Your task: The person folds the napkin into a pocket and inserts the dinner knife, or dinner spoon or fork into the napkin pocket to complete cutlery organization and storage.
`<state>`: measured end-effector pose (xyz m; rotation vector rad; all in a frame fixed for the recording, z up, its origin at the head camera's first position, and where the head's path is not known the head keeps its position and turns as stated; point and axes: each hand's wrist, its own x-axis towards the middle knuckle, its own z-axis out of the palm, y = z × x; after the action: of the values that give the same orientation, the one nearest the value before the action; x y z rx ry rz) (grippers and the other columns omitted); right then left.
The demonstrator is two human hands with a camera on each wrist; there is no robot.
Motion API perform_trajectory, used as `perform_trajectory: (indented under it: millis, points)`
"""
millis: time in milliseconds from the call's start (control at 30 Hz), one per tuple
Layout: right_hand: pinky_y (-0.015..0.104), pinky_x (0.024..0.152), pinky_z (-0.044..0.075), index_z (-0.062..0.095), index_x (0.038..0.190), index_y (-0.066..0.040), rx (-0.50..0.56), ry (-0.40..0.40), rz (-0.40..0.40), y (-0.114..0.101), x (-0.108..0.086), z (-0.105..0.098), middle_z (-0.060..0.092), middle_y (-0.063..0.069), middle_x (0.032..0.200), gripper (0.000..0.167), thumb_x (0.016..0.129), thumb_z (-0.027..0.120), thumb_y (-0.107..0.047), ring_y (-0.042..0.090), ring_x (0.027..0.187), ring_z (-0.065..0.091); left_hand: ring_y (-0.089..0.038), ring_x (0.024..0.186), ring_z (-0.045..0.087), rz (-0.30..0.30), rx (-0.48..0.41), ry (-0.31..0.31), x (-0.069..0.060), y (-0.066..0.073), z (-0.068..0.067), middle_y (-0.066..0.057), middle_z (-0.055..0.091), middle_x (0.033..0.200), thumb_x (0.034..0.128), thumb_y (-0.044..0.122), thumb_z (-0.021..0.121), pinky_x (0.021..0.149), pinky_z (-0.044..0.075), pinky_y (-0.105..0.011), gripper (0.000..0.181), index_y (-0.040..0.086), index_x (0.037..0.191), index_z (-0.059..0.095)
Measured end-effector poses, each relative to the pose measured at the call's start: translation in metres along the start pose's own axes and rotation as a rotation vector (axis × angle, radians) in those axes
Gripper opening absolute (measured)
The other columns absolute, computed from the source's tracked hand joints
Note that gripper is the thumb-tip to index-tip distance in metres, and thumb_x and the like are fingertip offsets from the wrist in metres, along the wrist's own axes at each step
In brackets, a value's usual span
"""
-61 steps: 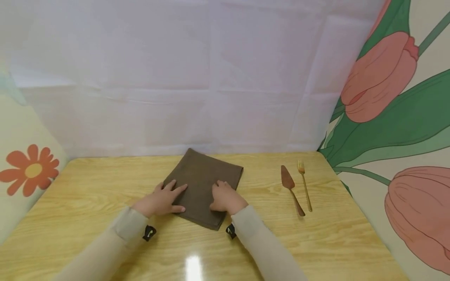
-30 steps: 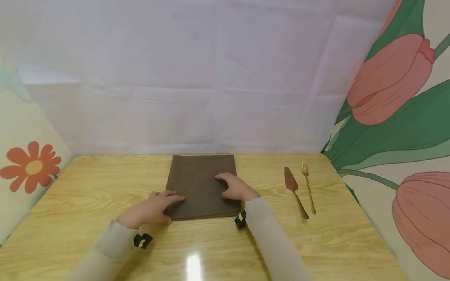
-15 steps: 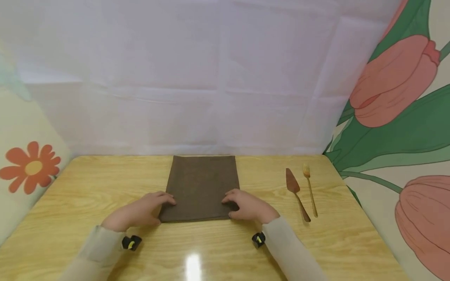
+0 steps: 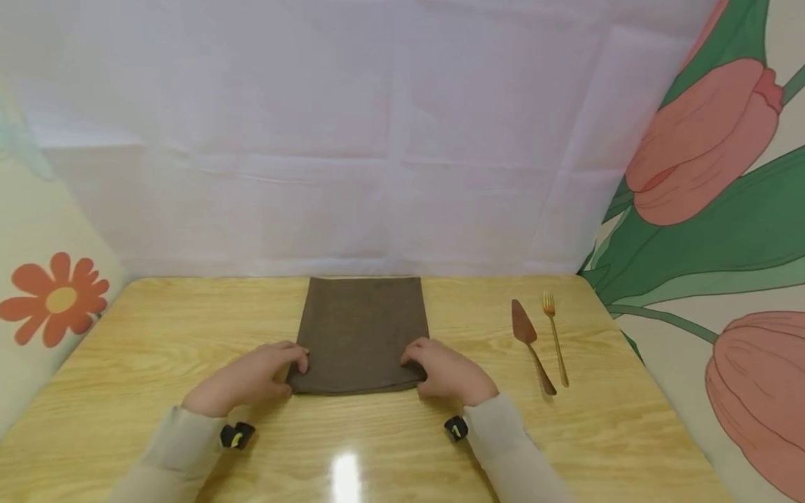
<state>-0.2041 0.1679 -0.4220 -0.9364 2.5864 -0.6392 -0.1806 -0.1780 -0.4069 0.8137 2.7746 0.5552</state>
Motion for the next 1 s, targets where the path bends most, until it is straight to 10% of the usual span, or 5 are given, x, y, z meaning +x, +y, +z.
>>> perform_trajectory:
  millis: [567,1000]
  points:
    - [0.051,0.104,0.047,0.068,0.117,0.0,0.049,0.127,-0.004,0.003,0.005,0.007,0.061,0.02,0.134,0.032,0.086,0.066,0.006,0.037,0.126,0.056,-0.02,0.088,0.062,-0.012,0.01,0.06,0.001,0.006,0.001,-0.003,0.065,0.103,0.0962,0.009,0.069,0.078,0.054,-0.043,0.01,0.013,0.104,0.065]
    - [0.049,0.102,0.048,0.065,0.124,-0.01,0.005,0.066,0.056,-0.006,0.004,0.01,0.055,0.015,0.135,0.039,0.088,0.081,-0.017,0.034,0.125,0.053,-0.015,0.072,0.047,-0.044,-0.349,0.124,0.006,0.002,-0.001,-0.002,0.052,0.082,0.1067,0.011,0.051,0.065,0.042,-0.033,0.008,0.012,0.099,0.054]
